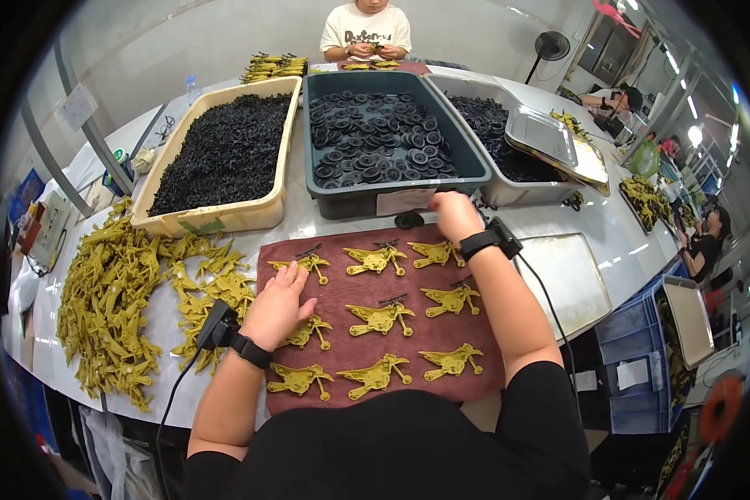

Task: Assembling small yellow toy motorcycle parts with black wheels and tires.

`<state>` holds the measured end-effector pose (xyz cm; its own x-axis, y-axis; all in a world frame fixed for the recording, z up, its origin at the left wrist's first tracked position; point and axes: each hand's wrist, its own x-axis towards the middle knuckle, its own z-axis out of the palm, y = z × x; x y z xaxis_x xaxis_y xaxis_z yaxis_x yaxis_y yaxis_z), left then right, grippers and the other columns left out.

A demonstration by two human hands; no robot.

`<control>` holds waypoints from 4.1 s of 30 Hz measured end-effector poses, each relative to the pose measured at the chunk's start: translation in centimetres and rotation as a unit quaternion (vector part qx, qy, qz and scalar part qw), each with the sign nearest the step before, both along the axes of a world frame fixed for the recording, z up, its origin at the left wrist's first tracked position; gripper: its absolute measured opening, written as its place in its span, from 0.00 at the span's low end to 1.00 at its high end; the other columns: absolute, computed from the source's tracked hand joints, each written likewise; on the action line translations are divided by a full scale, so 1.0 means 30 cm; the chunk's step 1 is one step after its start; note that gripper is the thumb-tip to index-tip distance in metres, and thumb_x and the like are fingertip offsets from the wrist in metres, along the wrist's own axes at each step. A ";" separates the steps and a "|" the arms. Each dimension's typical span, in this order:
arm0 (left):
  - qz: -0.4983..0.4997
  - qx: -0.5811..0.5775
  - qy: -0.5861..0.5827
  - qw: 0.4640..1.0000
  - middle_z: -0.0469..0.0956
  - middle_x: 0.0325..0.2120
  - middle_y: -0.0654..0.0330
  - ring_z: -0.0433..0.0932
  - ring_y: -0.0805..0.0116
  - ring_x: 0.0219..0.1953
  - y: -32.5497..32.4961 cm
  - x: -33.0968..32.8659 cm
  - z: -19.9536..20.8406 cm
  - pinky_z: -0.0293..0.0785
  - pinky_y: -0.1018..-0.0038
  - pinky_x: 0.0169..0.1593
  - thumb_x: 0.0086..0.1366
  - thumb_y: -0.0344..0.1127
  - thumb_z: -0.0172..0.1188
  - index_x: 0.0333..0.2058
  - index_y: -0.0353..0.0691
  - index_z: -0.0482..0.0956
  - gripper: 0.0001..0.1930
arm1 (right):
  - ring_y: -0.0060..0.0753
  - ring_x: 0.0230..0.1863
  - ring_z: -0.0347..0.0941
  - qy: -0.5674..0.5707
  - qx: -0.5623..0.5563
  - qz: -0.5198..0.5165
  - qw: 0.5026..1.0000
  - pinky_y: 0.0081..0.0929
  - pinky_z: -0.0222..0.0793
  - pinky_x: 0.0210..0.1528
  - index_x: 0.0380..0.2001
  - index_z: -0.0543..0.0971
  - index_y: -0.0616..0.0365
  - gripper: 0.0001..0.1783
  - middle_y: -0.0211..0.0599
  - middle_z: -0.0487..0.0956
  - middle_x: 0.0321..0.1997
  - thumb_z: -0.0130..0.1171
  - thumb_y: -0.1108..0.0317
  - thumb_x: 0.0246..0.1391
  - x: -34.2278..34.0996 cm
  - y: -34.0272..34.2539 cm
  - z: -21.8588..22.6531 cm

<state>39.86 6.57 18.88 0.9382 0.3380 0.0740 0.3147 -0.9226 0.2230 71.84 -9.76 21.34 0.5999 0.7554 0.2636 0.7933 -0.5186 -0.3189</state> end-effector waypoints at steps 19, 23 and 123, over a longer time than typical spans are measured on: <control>-0.084 -0.067 -0.021 0.994 0.70 0.51 0.49 0.69 0.55 0.53 -0.225 -0.249 0.099 0.65 0.66 0.56 0.59 0.44 0.57 0.46 0.30 0.72 0.23 | 0.17 0.21 0.68 0.297 0.070 0.088 0.948 0.18 0.64 0.21 0.36 0.73 0.61 0.09 0.32 0.78 0.25 0.58 0.74 0.50 -0.257 0.043 0.099; -0.080 -0.076 -0.020 0.994 0.68 0.53 0.48 0.67 0.54 0.55 -0.230 -0.245 0.106 0.64 0.65 0.57 0.59 0.44 0.57 0.47 0.30 0.72 0.24 | 0.22 0.25 0.73 0.353 -0.045 0.256 0.899 0.21 0.71 0.28 0.40 0.76 0.61 0.12 0.36 0.80 0.29 0.59 0.74 0.50 -0.477 0.138 0.077; -0.180 -0.310 -0.010 0.933 0.76 0.40 0.51 0.75 0.57 0.45 -0.183 -0.382 0.115 0.70 0.69 0.50 0.58 0.35 0.56 0.40 0.31 0.77 0.14 | 0.45 0.36 0.74 0.062 -0.154 0.420 0.892 0.38 0.72 0.36 0.27 0.74 0.62 0.05 0.42 0.75 0.29 0.52 0.73 0.44 -0.846 0.099 0.044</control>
